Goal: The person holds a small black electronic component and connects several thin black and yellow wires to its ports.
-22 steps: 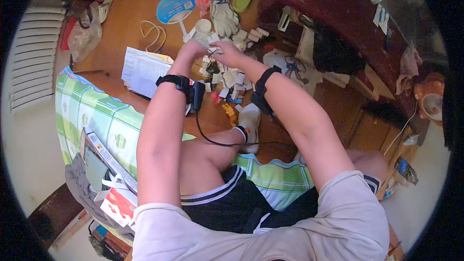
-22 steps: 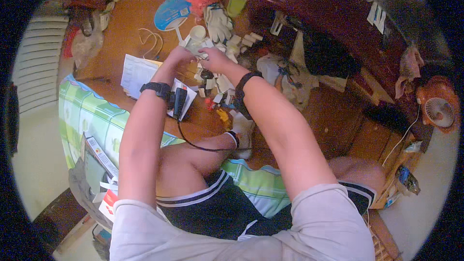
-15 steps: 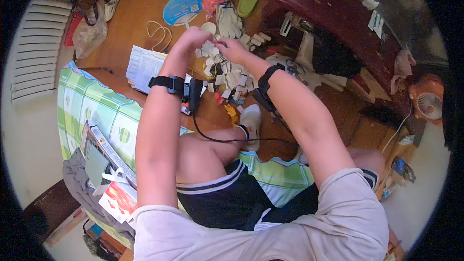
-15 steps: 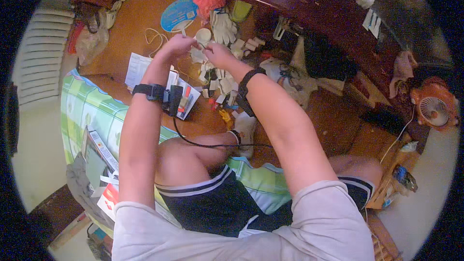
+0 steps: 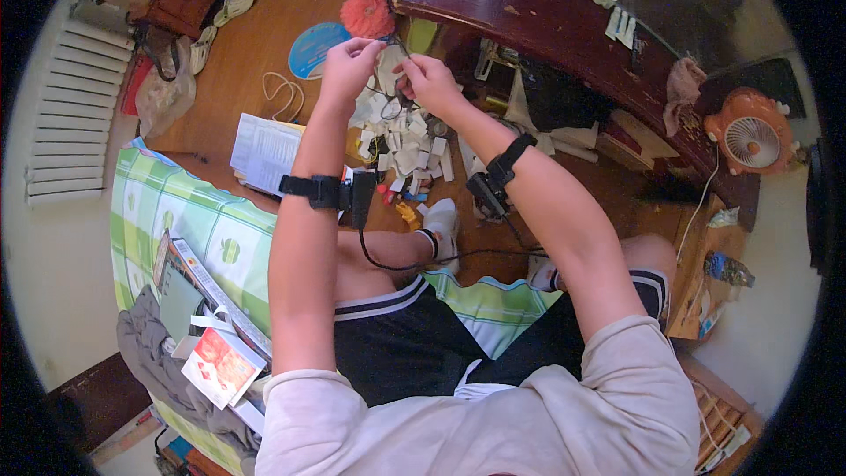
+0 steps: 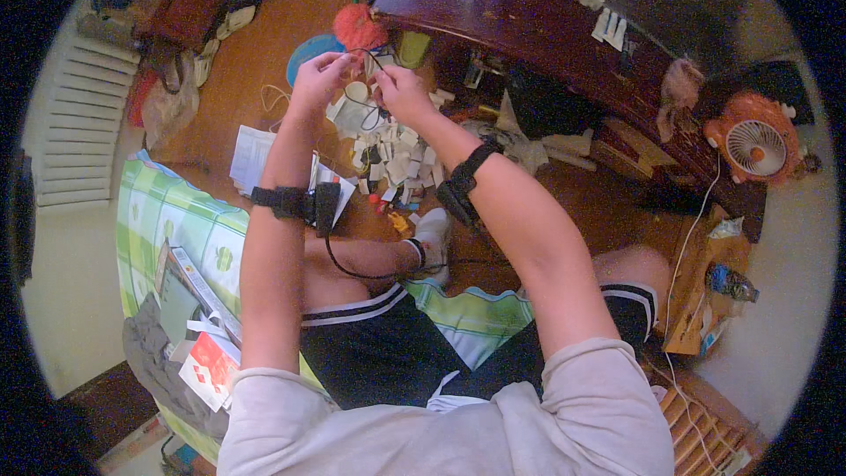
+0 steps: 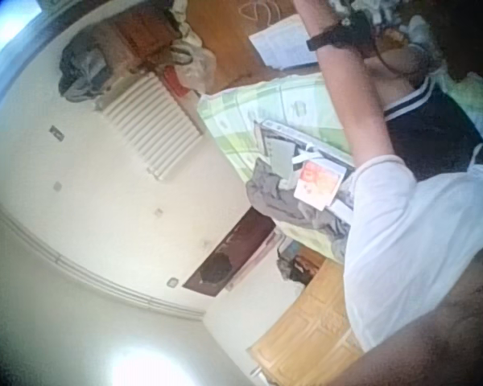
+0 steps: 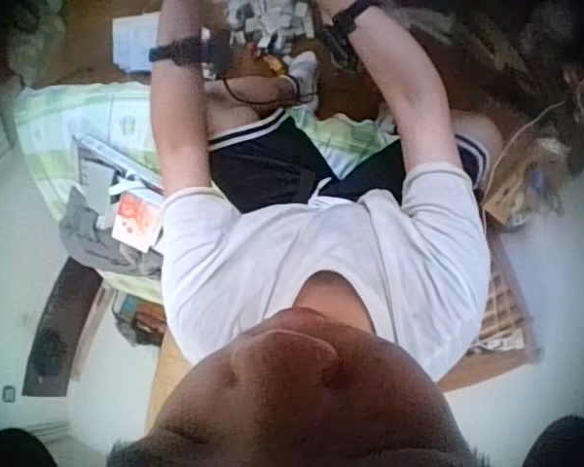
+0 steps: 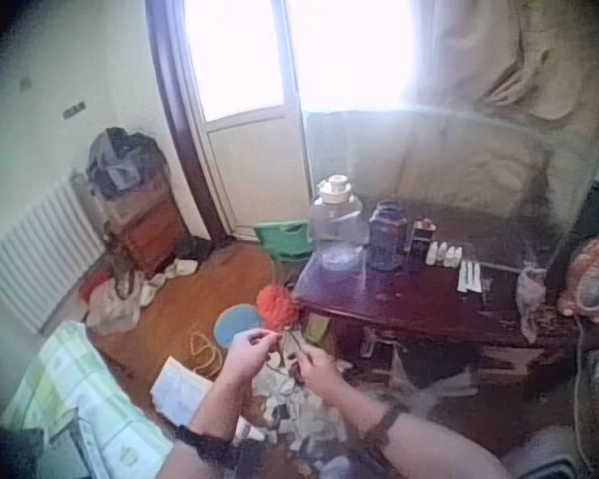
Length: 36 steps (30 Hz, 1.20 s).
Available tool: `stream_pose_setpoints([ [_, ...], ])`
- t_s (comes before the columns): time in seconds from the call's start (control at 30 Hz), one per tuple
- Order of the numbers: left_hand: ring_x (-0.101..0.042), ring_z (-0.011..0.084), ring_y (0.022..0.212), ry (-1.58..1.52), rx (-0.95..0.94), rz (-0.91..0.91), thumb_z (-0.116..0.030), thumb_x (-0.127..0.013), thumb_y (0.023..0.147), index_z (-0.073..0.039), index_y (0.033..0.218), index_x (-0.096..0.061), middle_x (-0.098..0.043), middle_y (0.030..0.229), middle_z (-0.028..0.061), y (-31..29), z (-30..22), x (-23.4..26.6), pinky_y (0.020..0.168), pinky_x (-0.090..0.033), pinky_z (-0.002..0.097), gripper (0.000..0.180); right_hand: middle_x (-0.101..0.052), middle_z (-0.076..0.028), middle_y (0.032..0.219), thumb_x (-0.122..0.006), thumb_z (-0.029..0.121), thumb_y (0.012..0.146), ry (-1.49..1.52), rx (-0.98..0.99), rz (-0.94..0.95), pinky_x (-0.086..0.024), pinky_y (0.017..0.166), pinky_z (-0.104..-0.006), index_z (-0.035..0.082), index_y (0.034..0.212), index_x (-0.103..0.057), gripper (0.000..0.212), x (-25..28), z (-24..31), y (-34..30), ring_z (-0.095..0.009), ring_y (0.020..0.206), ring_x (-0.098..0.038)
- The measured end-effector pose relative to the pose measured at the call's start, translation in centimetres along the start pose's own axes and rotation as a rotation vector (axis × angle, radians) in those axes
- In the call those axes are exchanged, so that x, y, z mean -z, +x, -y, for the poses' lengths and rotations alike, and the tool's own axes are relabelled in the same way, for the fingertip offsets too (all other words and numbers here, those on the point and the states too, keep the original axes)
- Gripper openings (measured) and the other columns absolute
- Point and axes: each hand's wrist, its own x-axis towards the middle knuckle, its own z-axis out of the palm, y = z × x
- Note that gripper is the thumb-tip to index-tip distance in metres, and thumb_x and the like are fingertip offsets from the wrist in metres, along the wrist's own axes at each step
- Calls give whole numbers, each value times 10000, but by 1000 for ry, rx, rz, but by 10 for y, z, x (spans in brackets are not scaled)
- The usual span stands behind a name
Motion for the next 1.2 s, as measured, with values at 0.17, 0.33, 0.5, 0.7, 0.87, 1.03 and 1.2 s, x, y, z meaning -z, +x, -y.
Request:
stream_pose_setpoints([
  [0.17,-488,56,599,40,-48,-6,-168,-596,815,-10,896,-651,-571,681,-11,-25,-6,-24,532,-377,210,186,-605,-60,654,-451,214,917,104,77,-57,-465,531,-264,24,895,-611,250,26,44,-24,-112,541,-566],
  [0.33,-586,137,803,164,-146,26,-232,-632,793,-13,1051,-617,-637,884,57,-46,-14,-49,729,-459,255,340,-597,-52,651,-443,205,930,224,119,-67,-469,516,-240,2,901,-607,263,55,89,-51,-100,538,-554],
  [0.5,-531,103,936,-87,67,228,-249,-599,854,-58,1210,-517,-572,1063,23,-86,-48,-78,729,-448,257,412,-585,-50,705,-410,214,955,314,144,-69,-482,573,-222,-8,969,-587,284,85,130,-84,-103,594,-565],
  [0.7,-581,182,946,-467,101,506,-251,-540,896,-78,1155,-500,-542,1108,41,-122,-69,-107,743,-537,373,314,-588,-64,747,-423,211,948,381,153,-144,-480,599,-229,-6,978,-581,270,110,161,-121,-106,639,-563],
  [0.87,-605,210,888,-380,93,542,-241,-506,913,-59,1114,-497,-572,1028,71,-137,-76,-142,711,-542,362,271,-597,-48,798,-528,186,897,186,203,-342,-473,623,-232,-2,978,-581,212,140,149,-144,-97,667,-552],
  [1.03,-621,214,754,-447,188,614,-281,-462,930,-47,1073,-513,-601,920,85,-151,-90,-187,652,-539,348,279,-638,-91,875,-618,165,810,-71,261,-496,-479,715,-304,-11,971,-603,239,173,128,-181,-165,778,-605],
  [1.2,-592,178,612,-354,313,698,-432,-446,911,-56,1051,-541,-610,830,73,-160,-103,-231,578,-515,301,413,-650,-87,887,-601,159,825,-160,166,-551,-478,729,-296,-4,969,-613,218,208,119,-230,-158,796,-614],
])
